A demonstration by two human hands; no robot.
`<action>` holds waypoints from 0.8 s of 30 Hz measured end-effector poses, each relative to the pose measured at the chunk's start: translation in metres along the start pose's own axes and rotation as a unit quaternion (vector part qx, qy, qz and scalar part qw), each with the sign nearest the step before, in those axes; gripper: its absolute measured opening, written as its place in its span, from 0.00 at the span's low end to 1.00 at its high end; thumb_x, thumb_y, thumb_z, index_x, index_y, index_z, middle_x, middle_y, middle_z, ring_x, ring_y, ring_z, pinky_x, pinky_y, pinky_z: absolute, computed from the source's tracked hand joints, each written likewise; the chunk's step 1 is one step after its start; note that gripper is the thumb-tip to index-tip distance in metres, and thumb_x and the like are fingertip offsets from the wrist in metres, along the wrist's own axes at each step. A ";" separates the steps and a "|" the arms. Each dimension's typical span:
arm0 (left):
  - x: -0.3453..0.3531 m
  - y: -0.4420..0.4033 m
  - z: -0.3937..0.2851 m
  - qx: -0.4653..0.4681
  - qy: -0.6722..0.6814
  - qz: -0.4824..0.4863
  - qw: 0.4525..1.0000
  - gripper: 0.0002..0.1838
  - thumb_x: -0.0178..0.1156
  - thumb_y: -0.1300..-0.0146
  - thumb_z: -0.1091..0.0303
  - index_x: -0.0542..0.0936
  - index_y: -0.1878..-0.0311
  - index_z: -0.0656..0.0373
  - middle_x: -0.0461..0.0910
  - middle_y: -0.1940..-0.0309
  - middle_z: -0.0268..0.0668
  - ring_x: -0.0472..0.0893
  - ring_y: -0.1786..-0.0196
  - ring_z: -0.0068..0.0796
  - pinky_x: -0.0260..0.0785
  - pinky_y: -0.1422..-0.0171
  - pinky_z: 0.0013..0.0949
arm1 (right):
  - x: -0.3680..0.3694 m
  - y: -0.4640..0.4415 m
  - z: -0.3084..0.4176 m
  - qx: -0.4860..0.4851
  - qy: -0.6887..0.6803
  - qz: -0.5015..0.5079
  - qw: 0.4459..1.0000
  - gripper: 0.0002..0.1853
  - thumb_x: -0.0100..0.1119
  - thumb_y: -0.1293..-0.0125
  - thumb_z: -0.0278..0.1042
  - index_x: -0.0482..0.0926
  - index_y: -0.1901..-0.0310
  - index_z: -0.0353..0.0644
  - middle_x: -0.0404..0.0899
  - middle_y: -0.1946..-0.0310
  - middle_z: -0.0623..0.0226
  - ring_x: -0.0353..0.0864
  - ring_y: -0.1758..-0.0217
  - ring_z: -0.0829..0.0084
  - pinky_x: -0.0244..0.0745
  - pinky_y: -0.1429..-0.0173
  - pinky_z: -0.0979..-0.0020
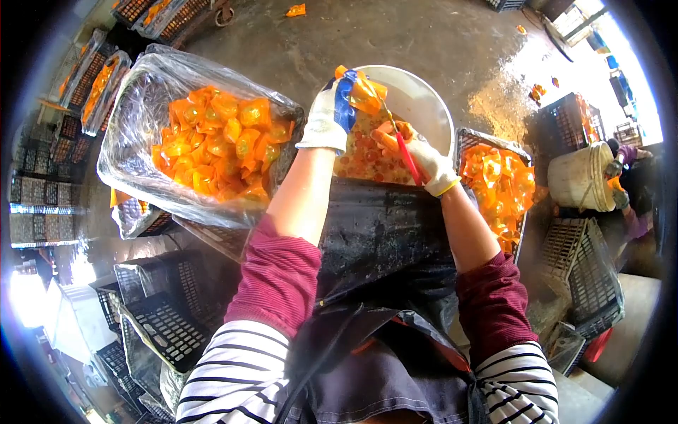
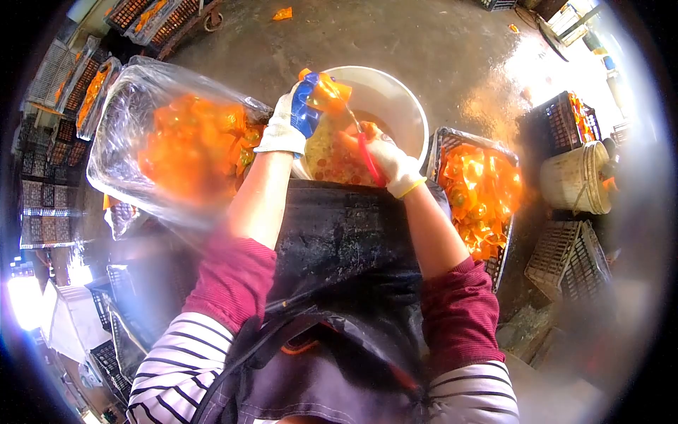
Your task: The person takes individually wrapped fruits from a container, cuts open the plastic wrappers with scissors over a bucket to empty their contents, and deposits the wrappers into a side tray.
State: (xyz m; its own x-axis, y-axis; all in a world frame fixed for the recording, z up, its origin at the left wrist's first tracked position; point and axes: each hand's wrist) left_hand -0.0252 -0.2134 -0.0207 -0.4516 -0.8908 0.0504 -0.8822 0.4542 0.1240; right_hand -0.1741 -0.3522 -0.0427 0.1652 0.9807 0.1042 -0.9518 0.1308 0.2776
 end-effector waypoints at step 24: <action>0.008 -0.017 0.024 -0.063 0.184 0.105 0.975 0.21 0.63 0.37 0.58 0.76 0.47 0.61 0.79 0.54 0.39 0.78 0.52 0.30 0.72 0.46 0.29 | 0.017 0.019 0.032 0.068 -0.058 -0.054 0.995 0.17 0.57 0.32 0.35 0.74 0.45 0.36 0.81 0.62 0.62 0.80 0.65 0.77 0.74 0.64 0.80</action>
State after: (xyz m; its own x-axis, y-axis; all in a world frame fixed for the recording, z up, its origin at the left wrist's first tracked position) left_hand -0.0175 -0.2283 -0.0464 -0.5223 -0.7323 0.4370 -0.7414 0.6431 0.1916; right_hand -0.1805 -0.3376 -0.0047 0.3006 0.9377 0.1740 -0.8844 0.2058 0.4188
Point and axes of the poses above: each hand's wrist, its own y-axis away from the middle knuckle, its own x-axis out of the palm, z = x × y
